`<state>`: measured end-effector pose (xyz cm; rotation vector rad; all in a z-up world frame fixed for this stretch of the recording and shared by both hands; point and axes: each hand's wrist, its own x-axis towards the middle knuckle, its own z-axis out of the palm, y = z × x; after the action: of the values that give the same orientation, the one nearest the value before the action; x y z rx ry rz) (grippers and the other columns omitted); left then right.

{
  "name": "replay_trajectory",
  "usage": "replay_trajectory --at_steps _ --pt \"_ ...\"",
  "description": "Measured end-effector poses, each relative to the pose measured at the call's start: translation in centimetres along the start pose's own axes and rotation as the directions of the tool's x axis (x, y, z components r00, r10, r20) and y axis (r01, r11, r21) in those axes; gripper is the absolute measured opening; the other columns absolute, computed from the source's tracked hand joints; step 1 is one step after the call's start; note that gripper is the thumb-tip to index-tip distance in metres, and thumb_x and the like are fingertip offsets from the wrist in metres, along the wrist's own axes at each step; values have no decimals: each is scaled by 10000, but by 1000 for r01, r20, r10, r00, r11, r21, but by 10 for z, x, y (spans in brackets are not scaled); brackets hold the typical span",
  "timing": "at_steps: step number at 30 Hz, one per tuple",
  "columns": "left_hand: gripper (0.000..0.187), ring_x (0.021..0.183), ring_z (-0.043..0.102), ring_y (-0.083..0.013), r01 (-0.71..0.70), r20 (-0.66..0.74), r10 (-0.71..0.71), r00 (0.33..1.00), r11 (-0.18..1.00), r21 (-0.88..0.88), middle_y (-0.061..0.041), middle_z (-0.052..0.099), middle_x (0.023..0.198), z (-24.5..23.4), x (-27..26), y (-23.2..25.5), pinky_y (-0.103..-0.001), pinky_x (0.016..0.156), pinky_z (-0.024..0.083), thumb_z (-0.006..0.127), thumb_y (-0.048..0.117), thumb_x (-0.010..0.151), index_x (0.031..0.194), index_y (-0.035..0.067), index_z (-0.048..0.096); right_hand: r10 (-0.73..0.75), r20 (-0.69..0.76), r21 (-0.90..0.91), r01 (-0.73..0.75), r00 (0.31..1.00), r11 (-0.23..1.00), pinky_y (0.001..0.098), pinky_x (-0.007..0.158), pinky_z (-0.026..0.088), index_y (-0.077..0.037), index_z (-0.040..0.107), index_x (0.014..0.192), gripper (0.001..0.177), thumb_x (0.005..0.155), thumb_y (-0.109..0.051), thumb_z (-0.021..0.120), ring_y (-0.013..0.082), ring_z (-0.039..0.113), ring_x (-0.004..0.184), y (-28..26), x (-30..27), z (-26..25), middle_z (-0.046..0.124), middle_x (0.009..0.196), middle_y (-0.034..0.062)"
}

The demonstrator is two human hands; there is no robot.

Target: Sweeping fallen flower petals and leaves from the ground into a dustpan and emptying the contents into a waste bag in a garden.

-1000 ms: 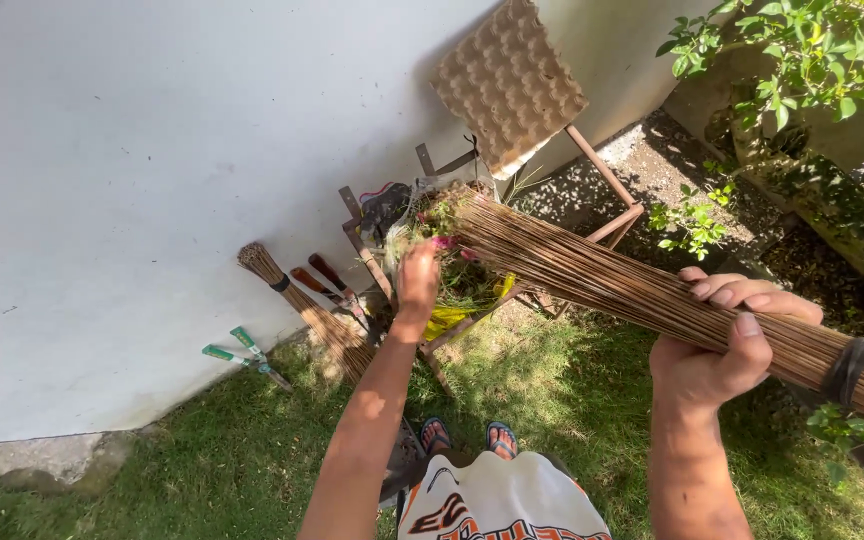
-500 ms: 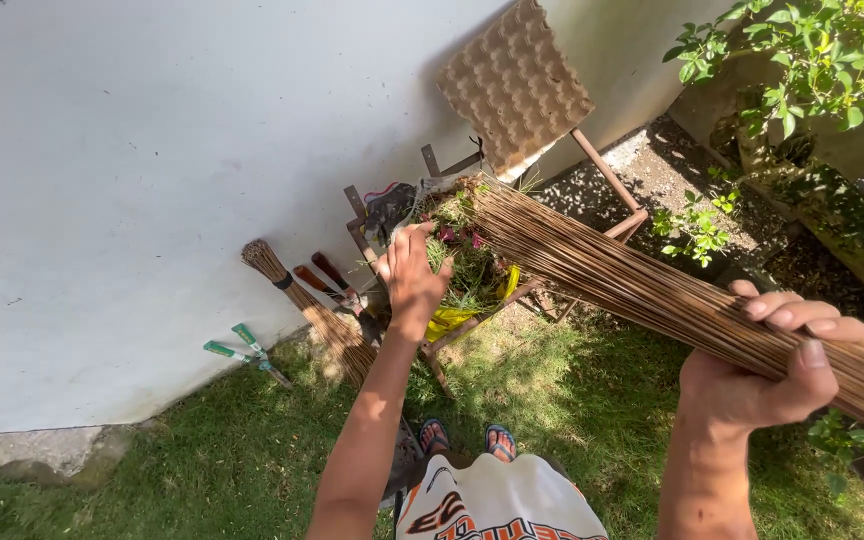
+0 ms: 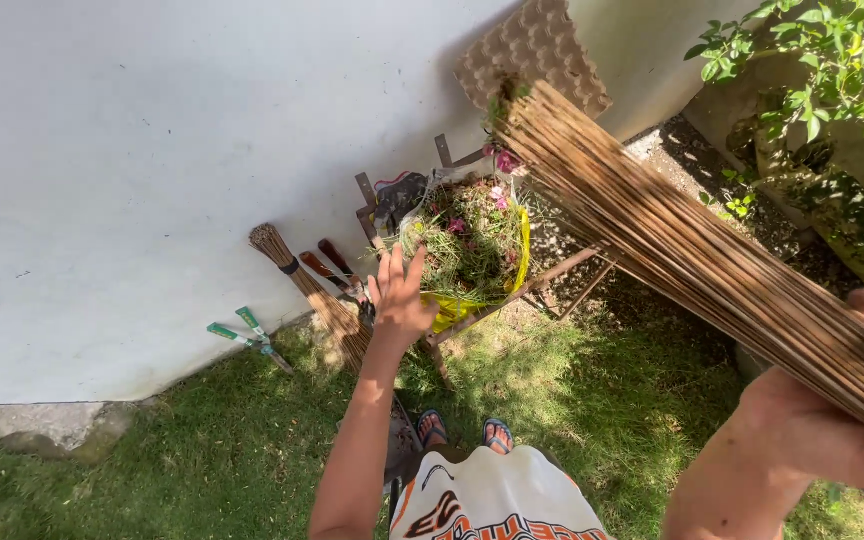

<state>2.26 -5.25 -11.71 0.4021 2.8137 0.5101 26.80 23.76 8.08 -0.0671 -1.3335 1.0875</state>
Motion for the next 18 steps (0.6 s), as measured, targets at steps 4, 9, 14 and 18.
replay_trajectory --at_steps 4,9,14,18 --pt "742 1516 223 -353 -316 -389 216 896 924 -215 -118 233 1641 -26 -50 29 -699 1200 159 572 468 922 1576 229 313 149 10 195 -148 989 970 391 1212 540 -231 510 973 335 941 -560 565 81 500 1002 -5 -6 18 470 984 -66" --pt "590 1182 555 -217 -620 -663 302 686 719 -314 -69 600 1270 -56 -121 102 -359 1109 447 847 324 823 1278 60 580 50 95 144 -64 994 987 408 1178 529 -230 416 1039 370 1014 -583 526 81 441 984 -18 -29 67 390 995 -61" --pt "453 1085 655 -221 174 139 186 973 -187 -967 -85 676 1227 -73 -150 149 -409 919 592 272 335 1055 1270 99 594 81 410 224 -187 909 957 373 1231 445 -258 350 1080 427 998 -595 598 147 471 1070 -60 -81 104 382 1028 -22" --pt "581 1270 574 -303 78 188 -129 974 -589 -805 -146 596 1342 -84 -168 114 -452 1134 472 702 352 841 1314 104 473 -182 781 304 -109 597 946 510 1284 425 -223 579 1122 486 841 -600 700 259 464 1413 85 -116 77 490 1396 127"
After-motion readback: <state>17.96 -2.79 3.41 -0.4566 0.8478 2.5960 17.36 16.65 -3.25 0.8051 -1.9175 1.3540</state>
